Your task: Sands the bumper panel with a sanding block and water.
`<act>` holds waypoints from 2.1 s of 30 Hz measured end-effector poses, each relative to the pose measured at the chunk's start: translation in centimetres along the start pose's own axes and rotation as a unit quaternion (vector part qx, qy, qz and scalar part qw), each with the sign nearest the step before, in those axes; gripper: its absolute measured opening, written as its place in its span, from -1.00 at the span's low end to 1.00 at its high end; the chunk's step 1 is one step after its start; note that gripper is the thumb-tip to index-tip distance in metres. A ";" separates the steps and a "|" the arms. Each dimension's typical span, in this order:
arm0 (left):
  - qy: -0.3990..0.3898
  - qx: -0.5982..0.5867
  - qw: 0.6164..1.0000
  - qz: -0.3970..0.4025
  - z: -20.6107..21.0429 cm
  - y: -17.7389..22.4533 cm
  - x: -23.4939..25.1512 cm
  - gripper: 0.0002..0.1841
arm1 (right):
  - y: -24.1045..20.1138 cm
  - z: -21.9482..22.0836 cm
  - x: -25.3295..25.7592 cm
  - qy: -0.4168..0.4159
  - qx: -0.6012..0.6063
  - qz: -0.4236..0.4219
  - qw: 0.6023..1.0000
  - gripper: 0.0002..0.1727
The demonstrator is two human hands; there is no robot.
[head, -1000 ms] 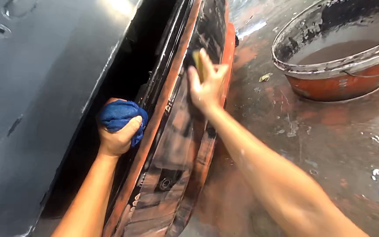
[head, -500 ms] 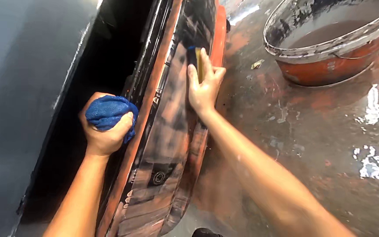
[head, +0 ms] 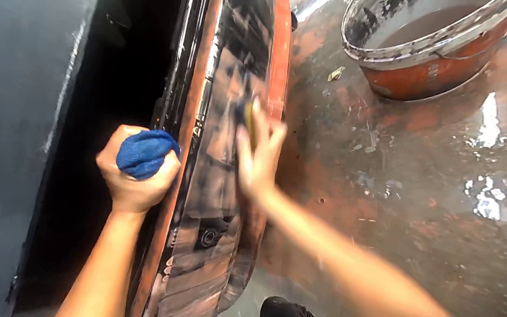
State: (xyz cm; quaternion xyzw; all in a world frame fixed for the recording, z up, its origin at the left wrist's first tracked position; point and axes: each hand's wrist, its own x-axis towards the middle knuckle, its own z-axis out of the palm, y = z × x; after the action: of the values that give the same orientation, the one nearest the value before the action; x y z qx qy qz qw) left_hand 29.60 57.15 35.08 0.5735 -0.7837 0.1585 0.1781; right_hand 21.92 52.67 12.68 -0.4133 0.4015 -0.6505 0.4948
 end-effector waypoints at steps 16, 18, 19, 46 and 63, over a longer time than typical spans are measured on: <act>0.002 -0.083 0.996 -0.026 0.0 -0.9 0.2 -0.63 | -1.6 -0.5 -8.7 -0.020 0.015 -0.131 0.991 -0.35; 0.006 -0.082 0.996 -0.026 -0.1 -1.1 0.3 -0.63 | -1.0 -0.2 -10.2 -0.031 0.009 -0.181 0.983 -0.38; 0.007 -0.080 0.996 -0.024 0.0 -1.2 0.3 -0.64 | -0.9 0.2 -7.4 -0.026 0.020 -0.181 0.983 -0.41; 0.054 -0.278 0.950 -0.133 -0.3 -2.2 -0.6 -0.73 | -2.9 0.8 0.3 -0.039 0.000 -0.218 0.975 -0.40; 0.098 -0.300 0.935 -0.162 -0.1 -1.8 -0.8 -0.82 | -5.5 1.6 6.0 -0.005 -0.040 -0.132 0.990 -0.31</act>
State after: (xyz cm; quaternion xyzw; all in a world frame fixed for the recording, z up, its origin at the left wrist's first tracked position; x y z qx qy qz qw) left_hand 31.59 57.34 34.89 0.5942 -0.6702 -0.0593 0.4407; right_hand 20.67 47.66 19.17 -0.4853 0.3663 -0.6916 0.3899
